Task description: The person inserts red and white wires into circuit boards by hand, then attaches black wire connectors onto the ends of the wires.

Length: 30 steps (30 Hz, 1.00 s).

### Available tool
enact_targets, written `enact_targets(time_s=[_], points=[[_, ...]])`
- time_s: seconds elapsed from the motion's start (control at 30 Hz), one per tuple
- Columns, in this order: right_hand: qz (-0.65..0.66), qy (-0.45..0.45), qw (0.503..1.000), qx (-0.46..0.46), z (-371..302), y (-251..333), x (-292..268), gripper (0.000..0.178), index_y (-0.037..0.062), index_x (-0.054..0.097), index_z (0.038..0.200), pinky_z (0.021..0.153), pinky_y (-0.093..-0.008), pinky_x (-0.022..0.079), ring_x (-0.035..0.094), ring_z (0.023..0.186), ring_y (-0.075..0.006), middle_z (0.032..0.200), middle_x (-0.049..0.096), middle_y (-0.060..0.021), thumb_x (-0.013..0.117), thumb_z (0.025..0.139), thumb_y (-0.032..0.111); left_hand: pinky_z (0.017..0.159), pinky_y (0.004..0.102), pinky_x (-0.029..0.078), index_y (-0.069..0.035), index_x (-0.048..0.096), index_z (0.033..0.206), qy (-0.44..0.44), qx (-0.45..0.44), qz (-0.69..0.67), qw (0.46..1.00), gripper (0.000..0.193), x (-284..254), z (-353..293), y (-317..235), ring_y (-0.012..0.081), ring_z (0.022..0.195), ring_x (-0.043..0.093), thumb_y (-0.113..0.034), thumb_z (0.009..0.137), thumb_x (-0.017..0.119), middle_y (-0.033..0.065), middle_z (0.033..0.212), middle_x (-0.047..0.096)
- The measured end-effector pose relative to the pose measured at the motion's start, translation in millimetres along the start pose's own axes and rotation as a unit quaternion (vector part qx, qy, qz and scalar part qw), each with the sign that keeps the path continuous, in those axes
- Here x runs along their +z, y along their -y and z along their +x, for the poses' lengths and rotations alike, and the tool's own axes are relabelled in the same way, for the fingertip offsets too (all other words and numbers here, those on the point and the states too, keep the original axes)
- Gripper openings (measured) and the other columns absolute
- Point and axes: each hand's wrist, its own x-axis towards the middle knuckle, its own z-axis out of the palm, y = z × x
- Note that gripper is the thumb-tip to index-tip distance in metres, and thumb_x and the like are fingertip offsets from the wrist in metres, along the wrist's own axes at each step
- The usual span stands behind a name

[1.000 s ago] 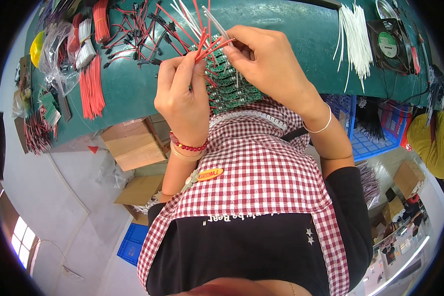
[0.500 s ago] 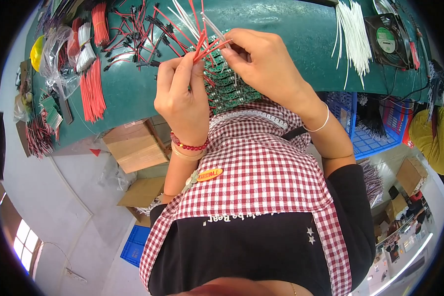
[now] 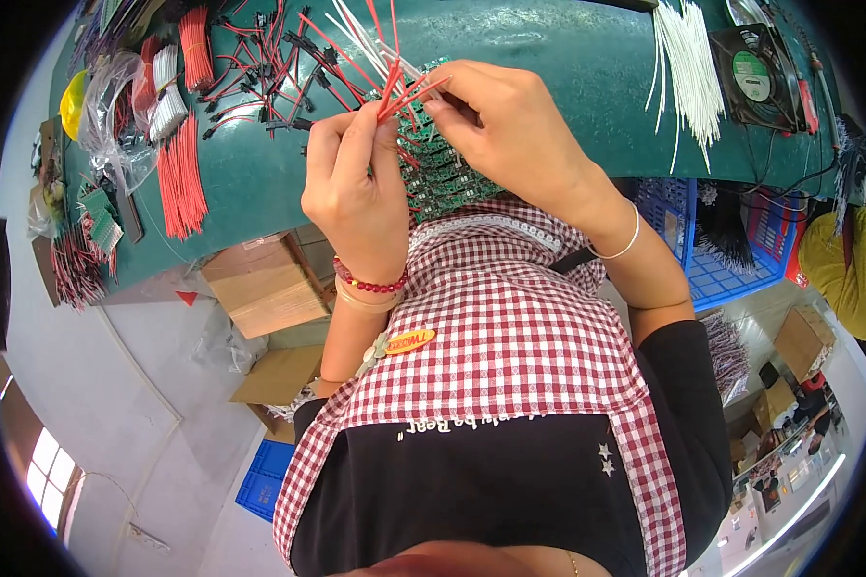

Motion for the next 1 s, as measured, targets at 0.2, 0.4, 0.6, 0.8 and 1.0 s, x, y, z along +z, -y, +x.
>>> enact_targets(time_s=[0.2,0.4,0.6,0.8,1.0], points=[[0.035,0.026,0.999,0.008,2.2,5.6,-0.3,0.017,-0.0011,0.065,0.097,0.052,-0.0326,0.045,0.057,0.055,-0.0255,0.076,0.063,-0.0163,0.065,0.082,0.006,0.057,0.032,0.049,-0.005,0.066,0.097,-0.001,0.002,0.0,1.0,0.02,0.2,0.5,-0.3,0.0213,0.068,0.061,-0.001,0.078,0.07,0.0065,0.086,0.057],[0.021,0.041,0.999,0.02,3.0,-1.6,0.3,0.022,-0.0016,0.066,0.102,0.051,-0.0327,0.044,0.056,0.053,-0.0235,0.072,0.061,-0.0177,0.066,0.082,0.006,0.057,0.0319,0.049,-0.005,0.066,0.098,0.011,0.001,0.009,1.0,0.02,0.8,-1.0,0.2,0.0215,0.068,0.061,-0.001,0.079,0.069,0.0067,0.086,0.057],[0.162,0.041,0.966,0.199,-3.8,0.8,-16.7,0.014,-0.003,0.066,0.095,0.056,-0.0222,0.049,0.06,0.062,-0.0082,0.073,0.066,-0.0049,0.066,0.087,0.008,0.056,0.0324,0.049,-0.005,0.066,0.103,0.004,0.001,0.017,1.0,0.025,0.6,-0.1,-1.2,0.0218,0.067,0.061,-0.001,0.079,0.069,0.007,0.085,0.057],[0.208,0.034,0.968,0.133,-15.8,-2.0,-21.2,0.01,-0.0044,0.066,0.092,0.059,-0.0218,0.05,0.06,0.064,-0.0088,0.077,0.064,-0.0057,0.065,0.087,0.004,0.053,0.0289,0.047,-0.002,0.068,0.1,0.008,-0.036,-0.068,0.997,0.022,-7.9,1.9,-5.6,0.0174,0.064,0.059,0.0,0.079,0.071,0.0071,0.083,0.058],[0.194,0.0,0.976,0.096,-20.0,1.9,-10.9,0.01,-0.0055,0.066,0.088,0.058,-0.022,0.049,0.06,0.063,-0.0086,0.083,0.065,-0.006,0.068,0.085,0.003,0.051,0.0253,0.045,-0.002,0.069,0.097,-0.007,-0.052,-0.18,0.982,0.017,-20.1,2.9,-12.4,0.0117,0.061,0.056,-0.001,0.08,0.071,0.0052,0.083,0.059]])
